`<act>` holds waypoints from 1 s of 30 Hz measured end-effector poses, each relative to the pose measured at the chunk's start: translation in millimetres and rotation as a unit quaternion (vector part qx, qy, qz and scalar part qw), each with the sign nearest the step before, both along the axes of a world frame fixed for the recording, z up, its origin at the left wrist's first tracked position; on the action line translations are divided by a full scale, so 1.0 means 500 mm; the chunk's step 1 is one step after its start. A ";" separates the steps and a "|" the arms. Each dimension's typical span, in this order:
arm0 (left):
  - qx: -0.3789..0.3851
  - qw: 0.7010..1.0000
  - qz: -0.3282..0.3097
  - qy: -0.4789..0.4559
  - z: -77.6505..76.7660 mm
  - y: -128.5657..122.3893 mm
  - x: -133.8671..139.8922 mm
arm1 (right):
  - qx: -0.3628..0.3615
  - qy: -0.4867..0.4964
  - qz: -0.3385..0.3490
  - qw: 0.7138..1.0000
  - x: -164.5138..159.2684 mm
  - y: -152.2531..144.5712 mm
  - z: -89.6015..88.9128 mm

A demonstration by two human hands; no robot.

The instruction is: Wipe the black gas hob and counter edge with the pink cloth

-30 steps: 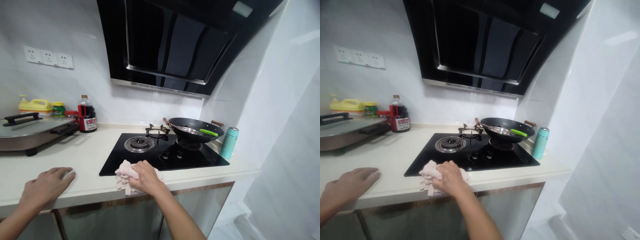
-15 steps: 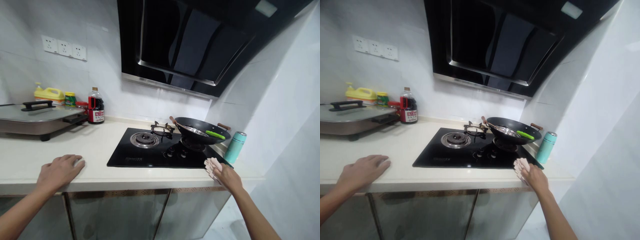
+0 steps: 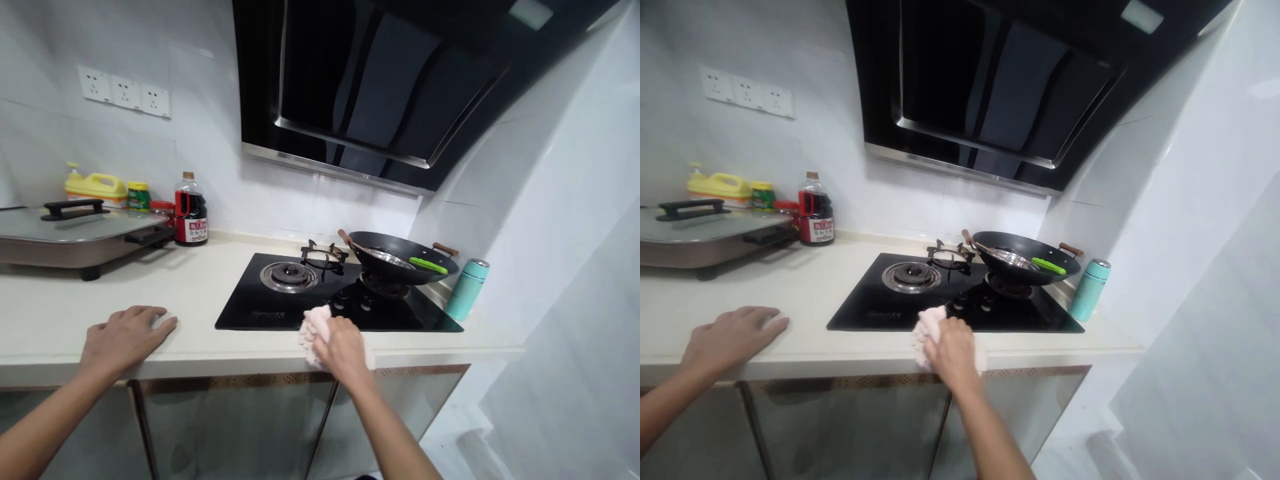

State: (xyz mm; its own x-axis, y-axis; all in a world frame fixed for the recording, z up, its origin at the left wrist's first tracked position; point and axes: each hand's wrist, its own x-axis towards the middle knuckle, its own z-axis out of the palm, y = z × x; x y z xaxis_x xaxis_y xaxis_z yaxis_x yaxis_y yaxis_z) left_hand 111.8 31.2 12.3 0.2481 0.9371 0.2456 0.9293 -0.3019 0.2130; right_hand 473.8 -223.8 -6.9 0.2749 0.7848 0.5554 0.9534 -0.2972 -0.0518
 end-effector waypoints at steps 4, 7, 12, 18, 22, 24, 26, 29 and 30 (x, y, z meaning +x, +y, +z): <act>0.008 1.000 -0.003 0.004 0.000 -0.002 -0.002 | 0.034 0.057 0.079 0.995 -0.075 0.053 0.004; 0.014 1.000 -0.005 -0.006 -0.001 -0.004 -0.004 | 0.035 0.226 0.112 0.967 -0.060 0.061 0.022; 0.022 1.000 -0.002 -0.020 -0.003 -0.007 -0.004 | 0.007 0.469 0.130 0.874 0.042 0.067 0.063; 0.020 0.999 -0.005 -0.027 0.005 -0.022 0.000 | -0.023 0.419 0.058 0.906 0.156 0.073 0.078; 0.012 1.000 -0.003 -0.020 0.011 -0.035 0.003 | 0.012 0.344 0.009 0.939 0.190 0.063 0.096; 0.016 1.000 -0.003 -0.023 0.013 -0.040 0.005 | 0.037 0.312 0.011 0.949 0.185 0.054 0.103; 0.024 0.999 -0.003 -0.029 0.013 -0.043 0.006 | 0.030 0.263 0.046 0.963 0.165 0.044 0.097; 0.029 0.999 0.000 -0.036 0.009 -0.043 0.007 | -0.043 0.139 0.094 0.985 0.120 0.023 0.068; 0.030 0.999 0.000 -0.039 0.008 -0.043 0.007 | -0.065 0.102 0.099 0.988 0.106 0.014 0.057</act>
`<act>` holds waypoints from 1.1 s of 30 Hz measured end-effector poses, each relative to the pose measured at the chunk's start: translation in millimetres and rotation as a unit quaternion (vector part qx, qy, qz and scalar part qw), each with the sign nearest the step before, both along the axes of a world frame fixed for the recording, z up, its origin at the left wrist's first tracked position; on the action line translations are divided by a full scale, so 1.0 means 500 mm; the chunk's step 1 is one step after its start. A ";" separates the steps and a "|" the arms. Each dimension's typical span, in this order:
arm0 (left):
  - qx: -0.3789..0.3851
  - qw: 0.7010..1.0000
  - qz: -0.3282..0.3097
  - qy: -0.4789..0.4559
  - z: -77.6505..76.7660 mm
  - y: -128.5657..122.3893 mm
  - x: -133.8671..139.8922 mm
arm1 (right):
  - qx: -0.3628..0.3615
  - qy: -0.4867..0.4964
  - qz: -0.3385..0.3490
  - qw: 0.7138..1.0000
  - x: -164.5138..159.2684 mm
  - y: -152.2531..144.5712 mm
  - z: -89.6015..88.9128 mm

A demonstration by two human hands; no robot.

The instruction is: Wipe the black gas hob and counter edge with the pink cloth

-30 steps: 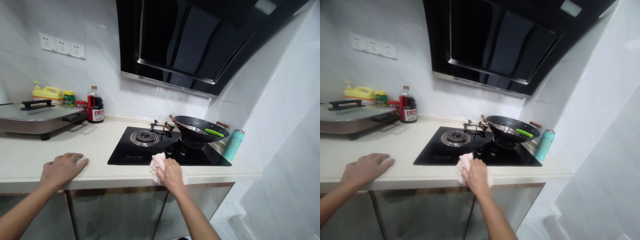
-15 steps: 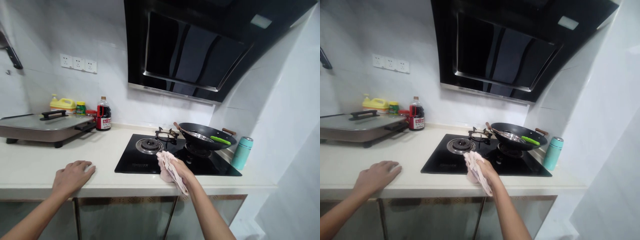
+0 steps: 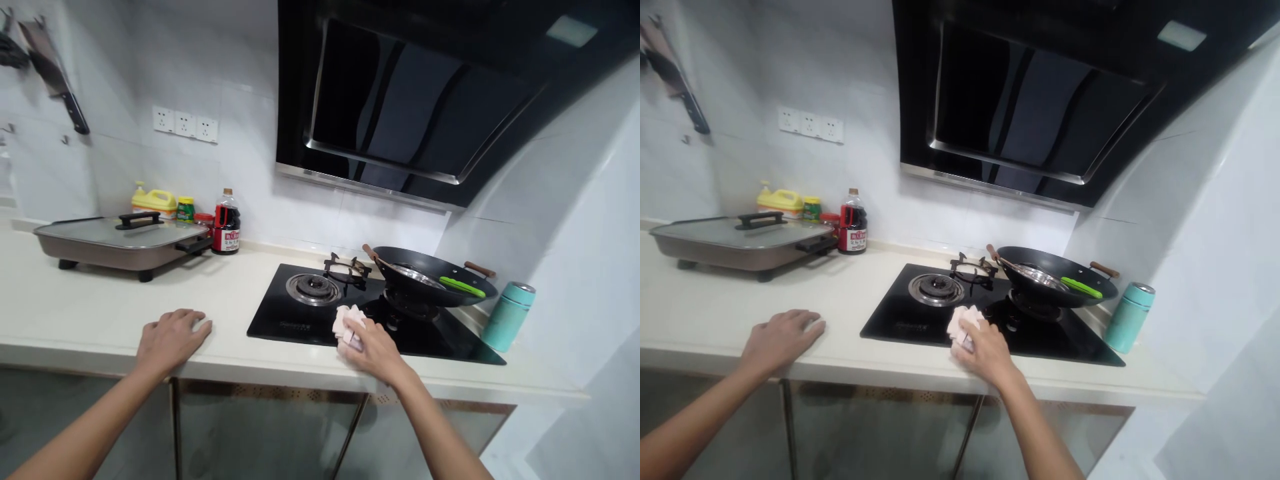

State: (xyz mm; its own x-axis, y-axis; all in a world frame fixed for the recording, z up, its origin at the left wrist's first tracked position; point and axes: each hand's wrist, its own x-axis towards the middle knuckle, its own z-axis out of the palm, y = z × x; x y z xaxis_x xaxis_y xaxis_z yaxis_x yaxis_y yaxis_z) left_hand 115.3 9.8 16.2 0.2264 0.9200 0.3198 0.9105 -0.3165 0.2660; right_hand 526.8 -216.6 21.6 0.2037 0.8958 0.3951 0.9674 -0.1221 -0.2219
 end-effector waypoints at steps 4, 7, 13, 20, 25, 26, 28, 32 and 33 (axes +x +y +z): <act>0.012 1.000 -0.003 -0.014 -0.006 0.002 0.001 | -0.027 -0.047 0.016 0.998 -0.042 -0.026 -0.025; 0.007 1.000 -0.001 -0.004 -0.007 0.002 0.002 | -0.047 -0.040 0.057 0.996 -0.061 -0.007 -0.016; 0.004 1.000 0.002 0.016 -0.008 -0.002 0.001 | -0.114 -0.051 -0.009 0.992 -0.050 0.129 0.027; 0.013 1.000 0.010 0.021 -0.008 -0.007 0.001 | -0.159 -0.055 -0.115 0.979 0.046 0.272 0.060; 0.014 1.000 0.017 0.020 -0.009 -0.006 0.000 | -0.178 -0.024 -0.187 0.966 0.085 0.338 0.060; 0.013 1.000 0.017 0.017 -0.008 -0.007 0.000 | -0.182 -0.018 -0.192 0.964 0.088 0.343 0.059; 0.013 1.000 0.018 0.013 -0.006 -0.010 0.002 | -0.195 -0.010 -0.181 0.964 0.093 0.345 0.060; 0.016 1.000 0.016 0.014 -0.005 -0.015 0.005 | -0.244 -0.006 -0.093 0.965 0.117 0.311 0.085; 0.018 1.000 0.016 0.014 -0.006 -0.015 0.005 | -0.251 -0.005 -0.063 0.966 0.126 0.295 0.096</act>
